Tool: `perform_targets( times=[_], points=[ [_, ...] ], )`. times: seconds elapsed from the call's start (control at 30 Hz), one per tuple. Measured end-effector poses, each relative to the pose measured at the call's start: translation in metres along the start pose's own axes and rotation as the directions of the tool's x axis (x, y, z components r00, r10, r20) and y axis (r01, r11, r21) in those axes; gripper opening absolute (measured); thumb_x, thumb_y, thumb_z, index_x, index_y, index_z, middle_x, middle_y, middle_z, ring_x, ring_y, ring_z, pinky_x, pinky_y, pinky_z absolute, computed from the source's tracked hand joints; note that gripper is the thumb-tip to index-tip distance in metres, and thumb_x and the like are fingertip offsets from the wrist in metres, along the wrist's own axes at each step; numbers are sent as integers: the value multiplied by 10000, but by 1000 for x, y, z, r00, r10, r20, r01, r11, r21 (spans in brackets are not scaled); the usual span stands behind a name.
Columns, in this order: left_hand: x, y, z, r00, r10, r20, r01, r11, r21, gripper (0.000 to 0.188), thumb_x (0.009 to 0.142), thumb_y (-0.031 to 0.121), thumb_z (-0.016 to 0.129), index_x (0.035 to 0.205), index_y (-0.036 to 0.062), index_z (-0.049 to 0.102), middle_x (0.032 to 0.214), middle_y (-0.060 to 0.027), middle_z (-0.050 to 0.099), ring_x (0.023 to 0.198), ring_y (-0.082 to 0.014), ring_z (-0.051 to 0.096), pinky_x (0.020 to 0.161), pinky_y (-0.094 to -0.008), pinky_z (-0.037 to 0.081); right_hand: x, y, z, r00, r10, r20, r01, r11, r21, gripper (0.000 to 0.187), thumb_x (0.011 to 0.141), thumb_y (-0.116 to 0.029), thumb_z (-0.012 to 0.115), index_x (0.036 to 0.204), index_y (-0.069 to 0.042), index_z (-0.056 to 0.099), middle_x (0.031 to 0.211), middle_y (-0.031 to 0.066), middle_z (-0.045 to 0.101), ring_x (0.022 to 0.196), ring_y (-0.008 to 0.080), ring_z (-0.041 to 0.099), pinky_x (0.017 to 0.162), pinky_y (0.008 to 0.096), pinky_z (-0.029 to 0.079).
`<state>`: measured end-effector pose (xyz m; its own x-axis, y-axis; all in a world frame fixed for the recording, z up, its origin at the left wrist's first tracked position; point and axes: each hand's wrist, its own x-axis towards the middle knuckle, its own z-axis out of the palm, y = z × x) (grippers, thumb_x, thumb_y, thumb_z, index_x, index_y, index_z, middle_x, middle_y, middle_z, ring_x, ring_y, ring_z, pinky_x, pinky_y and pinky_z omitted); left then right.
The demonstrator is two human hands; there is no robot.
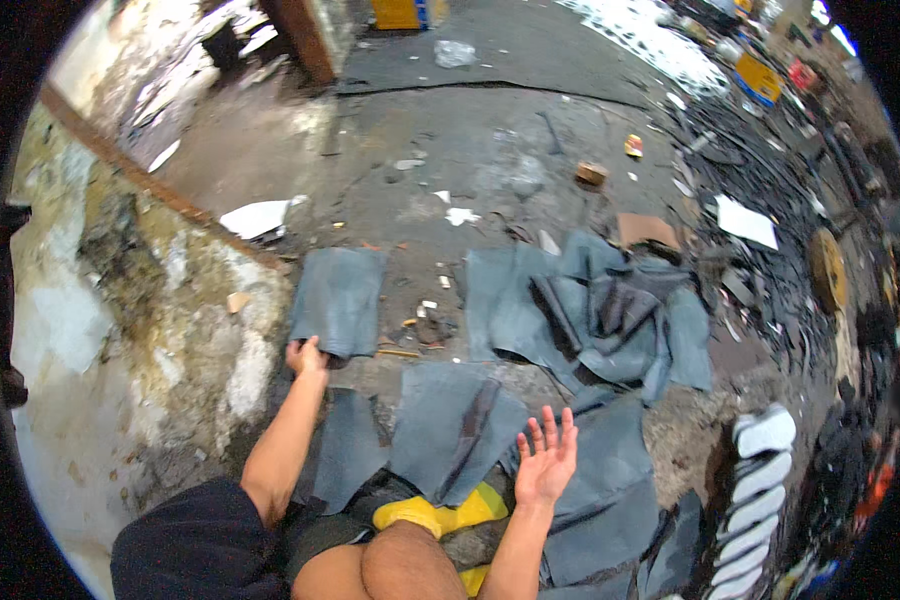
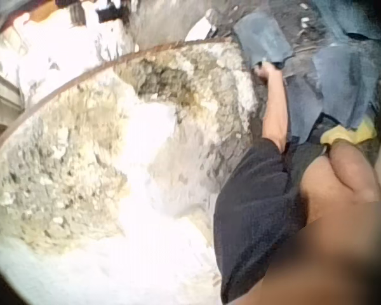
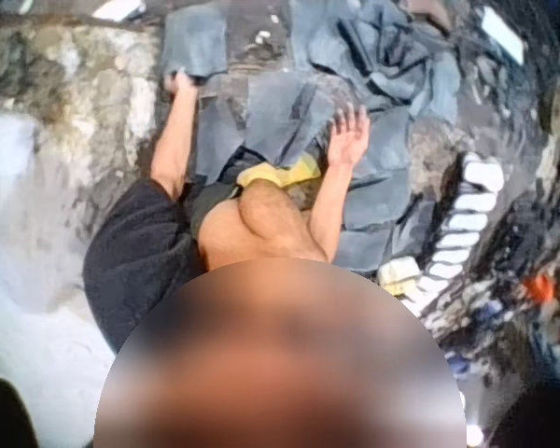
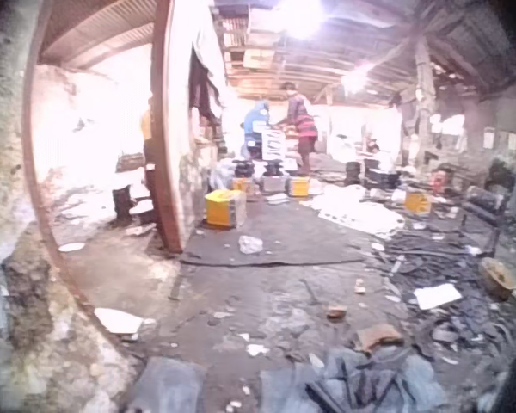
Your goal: The person sits on the floor and repeatedly picks up, unfolds, and inspects dark grey rubber pieces. They handle the pieces one at a time, turning them over and placing them back into a pile. The task involves sorting or inspecting the rubber pieces without using any tools.
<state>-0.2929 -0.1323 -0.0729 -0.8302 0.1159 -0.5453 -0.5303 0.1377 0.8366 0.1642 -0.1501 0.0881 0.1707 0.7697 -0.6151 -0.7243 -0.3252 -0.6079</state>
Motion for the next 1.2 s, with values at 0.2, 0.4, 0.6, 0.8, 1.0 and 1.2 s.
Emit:
perform_targets(
  times=[0.2, 0.4, 0.6, 0.8, 1.0, 1.2],
  points=[
    [-33, 40, -26, 483, 584, 652, -836, 88, 541, 838, 829, -17, 731, 1556, 217, 386, 1496, -160, 476, 1193, -406, 604, 875, -454, 577, 23, -45, -26, 966, -225, -129, 189, 951, -244, 447, 1043, -310, 596, 1433, -97, 544, 1248, 72, 682, 1016, 175, 645, 829, 329, 511],
    [-8, 36, -35, 422, 586, 692, -849, -11, 528, 138, 970, 13, 591, 1012, 41, 718, 1505, -164, 519, 1300, -328, 568, 994, -440, 496, 106, -91, -38, 885, -463, -45, 351, 728, -588, 329, 1010, -195, 667, 1298, -36, 657, 1100, 44, 723, 903, 88, 644, 719, 230, 475],
    [22, 24, -48, 639, 473, 607, -740, 162, 653, 476, 1107, 356, 416, 1275, -15, 662, 1468, -278, 522, 1385, -438, 460, 1156, -452, 360, 213, -139, -70, 715, -696, 64, 343, 270, -900, 370, 946, -262, 703, 1239, -37, 699, 1065, 117, 741, 984, 279, 693, 901, 376, 537],
    [-72, 34, -1, 337, 764, 551, -803, -73, 592, 352, 1020, 242, 607, 1315, 55, 648, 1491, -212, 529, 1400, -398, 460, 1159, -488, 356, 242, -192, -124, 276, -954, 116, -318, -205, -926, 381, 916, -348, 703, 1179, -73, 722, 1038, 142, 724, 965, 335, 661, 918, 459, 516],
    [-278, -40, 167, 57, 364, 930, -969, 246, -37, 369, 871, 201, 778, 1222, 99, 726, 1351, -130, 657, 1298, -307, 575, 1090, -437, 449, 234, -175, -72, 549, -791, 272, 232, -169, -958, 348, 875, -382, 760, 1096, -114, 728, 969, 67, 707, 933, 320, 656, 820, 446, 521],
    [-408, -144, 326, 187, -193, 963, -866, 431, 254, 916, 676, 428, 938, 1417, 44, 560, 1001, -139, 727, 842, -229, 695, 772, -367, 556, 235, -153, -25, 702, -710, 48, 196, 128, -972, 446, 822, -168, 775, 1241, -110, 634, 957, 107, 686, 835, 315, 662, 801, 449, 535]
  ],
)
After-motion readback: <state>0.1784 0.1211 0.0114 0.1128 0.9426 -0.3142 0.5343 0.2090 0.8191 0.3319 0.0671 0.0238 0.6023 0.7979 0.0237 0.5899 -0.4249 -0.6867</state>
